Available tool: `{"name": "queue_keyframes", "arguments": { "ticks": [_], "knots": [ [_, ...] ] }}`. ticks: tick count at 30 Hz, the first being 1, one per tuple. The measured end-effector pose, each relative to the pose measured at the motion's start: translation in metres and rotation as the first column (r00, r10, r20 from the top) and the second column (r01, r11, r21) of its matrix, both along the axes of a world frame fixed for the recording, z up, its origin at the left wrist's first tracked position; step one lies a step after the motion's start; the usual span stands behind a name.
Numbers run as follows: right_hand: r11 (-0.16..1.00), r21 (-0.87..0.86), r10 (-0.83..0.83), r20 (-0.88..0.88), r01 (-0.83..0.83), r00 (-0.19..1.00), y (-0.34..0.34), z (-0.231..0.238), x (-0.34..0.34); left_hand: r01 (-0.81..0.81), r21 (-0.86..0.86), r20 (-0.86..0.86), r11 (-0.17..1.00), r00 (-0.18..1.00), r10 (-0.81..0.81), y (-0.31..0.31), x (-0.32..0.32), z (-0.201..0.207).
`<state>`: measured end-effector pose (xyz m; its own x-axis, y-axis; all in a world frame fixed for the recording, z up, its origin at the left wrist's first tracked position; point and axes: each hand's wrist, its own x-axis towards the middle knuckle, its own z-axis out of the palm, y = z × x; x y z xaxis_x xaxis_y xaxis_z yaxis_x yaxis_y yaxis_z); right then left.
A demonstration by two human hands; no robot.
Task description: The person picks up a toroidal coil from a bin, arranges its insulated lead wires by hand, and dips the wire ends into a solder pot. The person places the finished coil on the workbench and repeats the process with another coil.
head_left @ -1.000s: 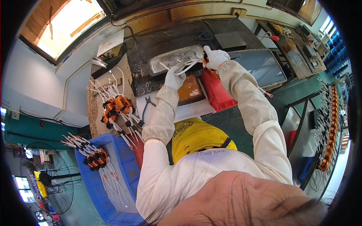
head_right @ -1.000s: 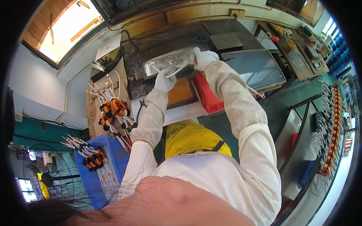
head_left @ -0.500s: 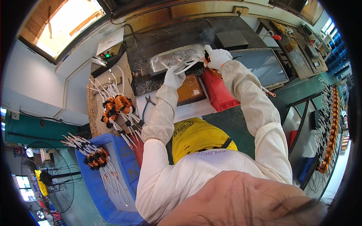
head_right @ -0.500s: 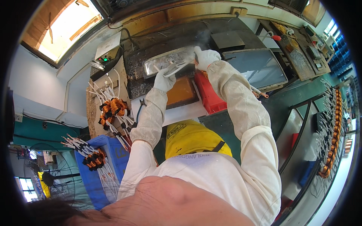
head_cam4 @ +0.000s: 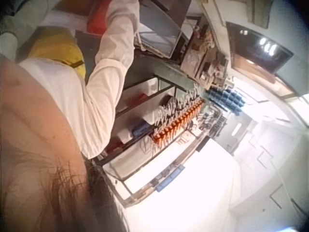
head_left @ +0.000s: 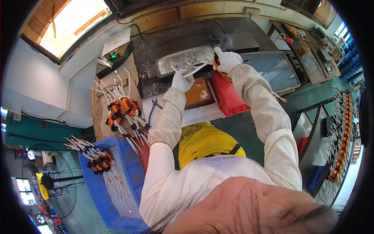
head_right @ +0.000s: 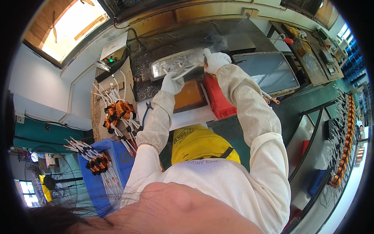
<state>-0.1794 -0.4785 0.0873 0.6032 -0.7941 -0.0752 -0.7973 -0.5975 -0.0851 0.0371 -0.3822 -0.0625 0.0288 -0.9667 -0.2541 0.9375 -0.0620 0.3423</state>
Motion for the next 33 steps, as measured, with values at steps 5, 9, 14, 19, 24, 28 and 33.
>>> {"name": "queue_keyframes", "arguments": {
  "ticks": [5, 9, 14, 19, 24, 28, 33],
  "knots": [
    [1.000, -0.009, 0.000, -0.002, 0.000, 1.000, -0.002, -0.002, -0.001, 0.029, -0.054, -0.054, 0.998, 0.998, -0.032, -0.002, 0.001, -0.003],
    [1.000, -0.011, 0.008, 0.007, -0.008, 1.000, -0.003, -0.004, -0.002, 0.029, -0.041, -0.042, 0.999, 0.999, -0.031, -0.001, -0.001, 0.001],
    [0.998, -0.058, 0.015, 0.025, -0.013, 1.000, 0.002, -0.001, -0.002, -0.043, 0.084, -0.001, 0.996, 0.999, 0.043, 0.000, -0.008, 0.010],
    [1.000, -0.012, -0.010, -0.003, 0.010, 1.000, -0.001, -0.002, -0.001, -0.043, 0.108, -0.019, 0.993, 0.999, 0.045, -0.001, -0.011, 0.012],
    [1.000, -0.011, -0.011, -0.002, 0.011, 1.000, 0.000, 0.000, 0.000, -0.023, 0.121, -0.056, 0.992, 0.998, 0.030, -0.001, -0.009, 0.010],
    [0.999, -0.040, 0.007, 0.017, -0.006, 1.000, 0.001, -0.002, -0.002, -0.014, 0.103, -0.061, 0.995, 0.998, 0.020, -0.002, -0.009, 0.006],
    [0.999, -0.049, 0.008, 0.029, -0.007, 1.000, 0.003, -0.001, -0.003, -0.013, 0.083, -0.068, 0.997, 0.998, 0.018, -0.004, -0.007, 0.000]
  ]
}}
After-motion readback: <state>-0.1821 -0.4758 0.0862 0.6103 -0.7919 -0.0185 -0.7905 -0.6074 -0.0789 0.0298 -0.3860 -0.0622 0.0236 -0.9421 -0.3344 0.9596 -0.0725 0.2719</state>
